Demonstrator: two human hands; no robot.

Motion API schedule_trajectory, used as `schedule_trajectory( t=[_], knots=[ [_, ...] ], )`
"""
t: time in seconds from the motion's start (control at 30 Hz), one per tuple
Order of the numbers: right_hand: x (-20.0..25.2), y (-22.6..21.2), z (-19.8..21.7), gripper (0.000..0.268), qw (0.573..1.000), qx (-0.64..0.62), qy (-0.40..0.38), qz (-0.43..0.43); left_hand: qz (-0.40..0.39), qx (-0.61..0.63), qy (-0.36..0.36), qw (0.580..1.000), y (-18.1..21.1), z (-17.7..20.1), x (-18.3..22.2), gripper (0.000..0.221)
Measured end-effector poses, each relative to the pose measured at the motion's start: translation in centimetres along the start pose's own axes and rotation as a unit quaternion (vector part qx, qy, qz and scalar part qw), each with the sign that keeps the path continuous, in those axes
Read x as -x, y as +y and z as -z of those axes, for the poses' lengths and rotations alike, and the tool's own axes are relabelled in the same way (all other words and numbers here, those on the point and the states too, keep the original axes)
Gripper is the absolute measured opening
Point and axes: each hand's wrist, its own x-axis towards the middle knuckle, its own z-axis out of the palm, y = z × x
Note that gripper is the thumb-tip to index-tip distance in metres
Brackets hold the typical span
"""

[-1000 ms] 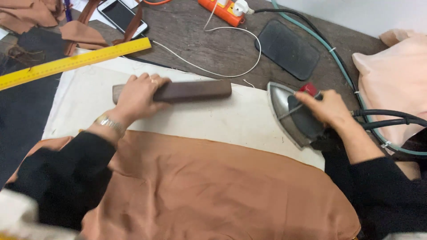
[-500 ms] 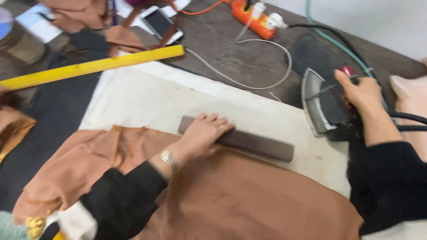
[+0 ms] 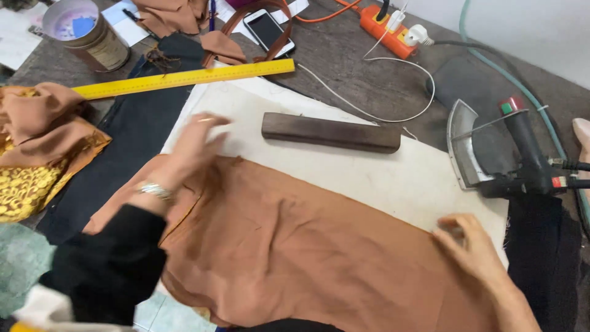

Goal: Ironing and pressing the details of a brown dress with gold lace using a steam iron and a wooden block.

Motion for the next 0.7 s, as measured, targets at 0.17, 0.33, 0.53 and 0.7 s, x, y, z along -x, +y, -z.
schedule_trajectory(
  t=[0.17,0.33,0.53,0.7],
  knots=[
    [1.6,0.4,-0.9,0.043,0.985,0.056,-0.066,-0.147,0.225,-0.115,-0.047,0.967,-2.5,6.6,8.2,0.027],
    [2.5,-0.2,-0.1,0.016,0.979,-0.019,-0.105,-0.174,-0.037,-0.112,0.037,0.992,7.1,7.2,9.3,0.017],
    [6.5,4.4,0.7,0.018,0.957,-0.205,-0.063,-0.195,-0.082,-0.043,-0.026,0.995,6.9,2.7,11.5,0.014],
    [10.9,12.9,2.1,0.012,0.932,-0.255,0.045,-0.252,-0.012,-0.019,-0.057,0.998,2.4,4.3,7.6,0.011]
  ],
)
